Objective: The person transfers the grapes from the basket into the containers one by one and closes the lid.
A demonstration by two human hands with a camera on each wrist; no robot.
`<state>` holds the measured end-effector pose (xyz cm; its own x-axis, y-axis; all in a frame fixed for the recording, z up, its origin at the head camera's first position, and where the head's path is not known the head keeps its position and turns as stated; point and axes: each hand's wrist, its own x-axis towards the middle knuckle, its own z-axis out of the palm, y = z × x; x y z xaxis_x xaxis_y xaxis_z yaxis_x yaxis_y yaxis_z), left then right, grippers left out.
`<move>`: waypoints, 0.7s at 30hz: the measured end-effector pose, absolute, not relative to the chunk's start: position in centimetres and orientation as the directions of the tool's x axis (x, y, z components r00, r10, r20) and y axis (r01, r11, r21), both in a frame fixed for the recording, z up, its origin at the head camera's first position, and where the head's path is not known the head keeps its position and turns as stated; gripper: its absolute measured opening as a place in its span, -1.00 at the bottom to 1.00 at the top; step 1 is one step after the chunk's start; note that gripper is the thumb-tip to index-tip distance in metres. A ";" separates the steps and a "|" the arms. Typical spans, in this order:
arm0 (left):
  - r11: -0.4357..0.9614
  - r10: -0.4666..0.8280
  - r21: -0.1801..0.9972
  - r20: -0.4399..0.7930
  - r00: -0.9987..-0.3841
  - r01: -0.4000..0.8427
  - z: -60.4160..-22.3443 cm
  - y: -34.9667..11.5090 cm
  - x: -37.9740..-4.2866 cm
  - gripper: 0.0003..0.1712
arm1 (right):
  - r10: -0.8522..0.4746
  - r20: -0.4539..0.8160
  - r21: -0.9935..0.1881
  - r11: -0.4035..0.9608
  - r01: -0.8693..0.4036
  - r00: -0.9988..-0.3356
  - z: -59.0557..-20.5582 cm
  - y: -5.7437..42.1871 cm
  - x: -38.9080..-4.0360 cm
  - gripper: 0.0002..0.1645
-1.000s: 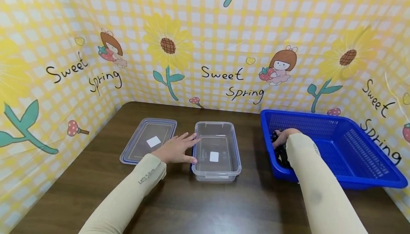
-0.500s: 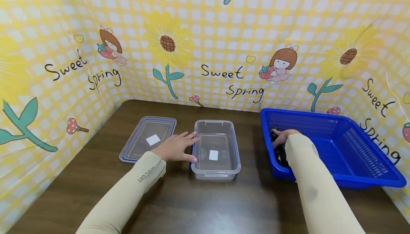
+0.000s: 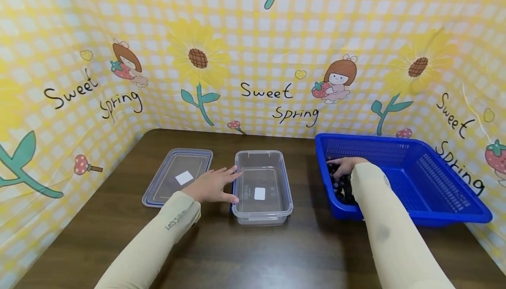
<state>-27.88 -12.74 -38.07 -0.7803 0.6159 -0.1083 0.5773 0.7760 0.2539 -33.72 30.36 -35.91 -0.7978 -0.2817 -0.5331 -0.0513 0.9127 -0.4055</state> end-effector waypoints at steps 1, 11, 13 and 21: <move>0.774 0.618 0.256 -0.108 -0.778 0.579 -38.2 -12.7 -27.9 -0.02 | -0.287 -0.529 -0.410 0.910 -0.056 -0.798 -36.0 30.5 -33.7 -0.06; 0.765 0.626 0.270 -0.101 -0.773 0.584 -38.6 -12.5 -28.0 -0.02 | -0.307 -0.530 -0.511 0.859 0.009 -0.791 -34.8 30.7 -32.5 -0.18; 0.762 0.630 0.270 -0.099 -0.771 0.588 -38.6 -12.5 -28.1 -0.02 | -0.295 -0.520 -0.496 0.869 0.002 -0.801 -34.5 30.8 -32.5 -0.15; 0.756 0.632 0.266 -0.060 -0.772 0.598 -38.4 -12.8 -28.3 -0.02 | -0.305 -0.447 -0.449 0.890 -0.084 -0.841 -32.3 30.9 -32.9 -0.13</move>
